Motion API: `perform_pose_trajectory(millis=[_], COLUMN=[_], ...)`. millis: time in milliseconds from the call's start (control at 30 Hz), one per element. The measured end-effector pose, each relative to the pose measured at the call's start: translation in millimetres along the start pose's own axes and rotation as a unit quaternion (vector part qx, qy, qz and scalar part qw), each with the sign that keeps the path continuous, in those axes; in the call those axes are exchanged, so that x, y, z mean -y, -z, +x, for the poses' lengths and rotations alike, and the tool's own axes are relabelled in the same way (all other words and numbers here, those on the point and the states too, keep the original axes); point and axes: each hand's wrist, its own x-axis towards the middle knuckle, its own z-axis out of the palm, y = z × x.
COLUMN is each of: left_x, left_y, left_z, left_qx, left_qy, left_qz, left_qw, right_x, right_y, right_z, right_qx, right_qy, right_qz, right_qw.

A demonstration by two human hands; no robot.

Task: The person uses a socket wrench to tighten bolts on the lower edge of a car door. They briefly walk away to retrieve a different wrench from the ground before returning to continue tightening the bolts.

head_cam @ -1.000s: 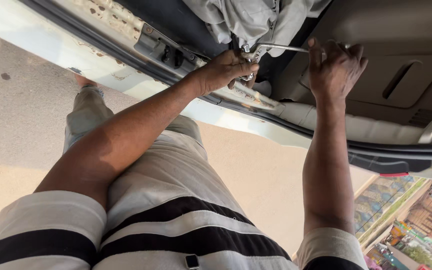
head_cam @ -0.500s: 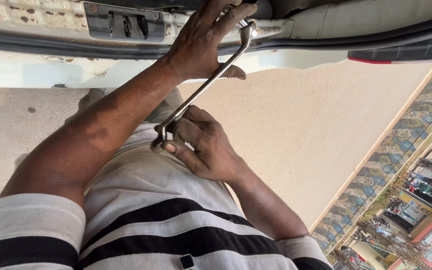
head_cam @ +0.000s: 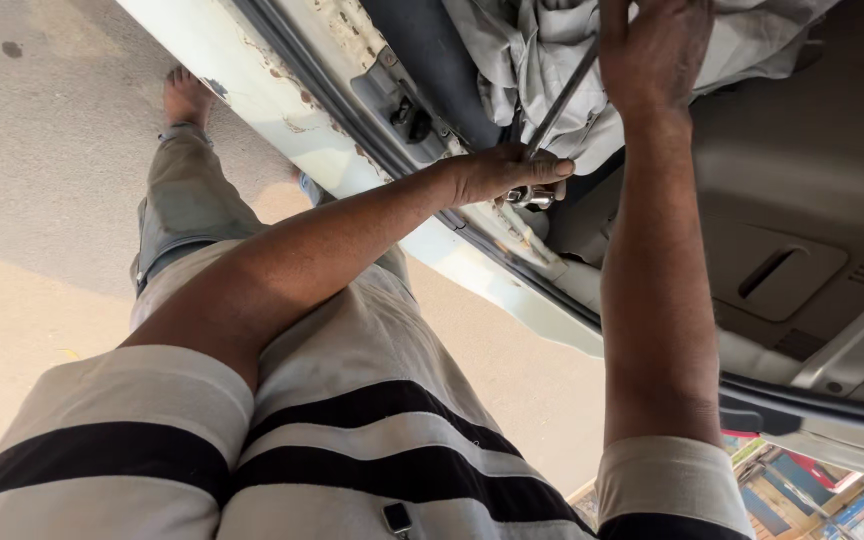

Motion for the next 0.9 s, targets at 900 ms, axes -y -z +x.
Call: perform_pose_trajectory(millis=[900], left_x=[-1.9], left_y=[-5.4], left_z=[-38.9], left_qx=[0.095], left_qy=[-0.276], left_qz=[0.362], left_qw=[0.885], right_x=[255.1], right_y=[89.8], right_z=[-51.6], right_qx=[0.055], right_qy=[-0.203], right_qz=[0.271], right_qw=[0.939])
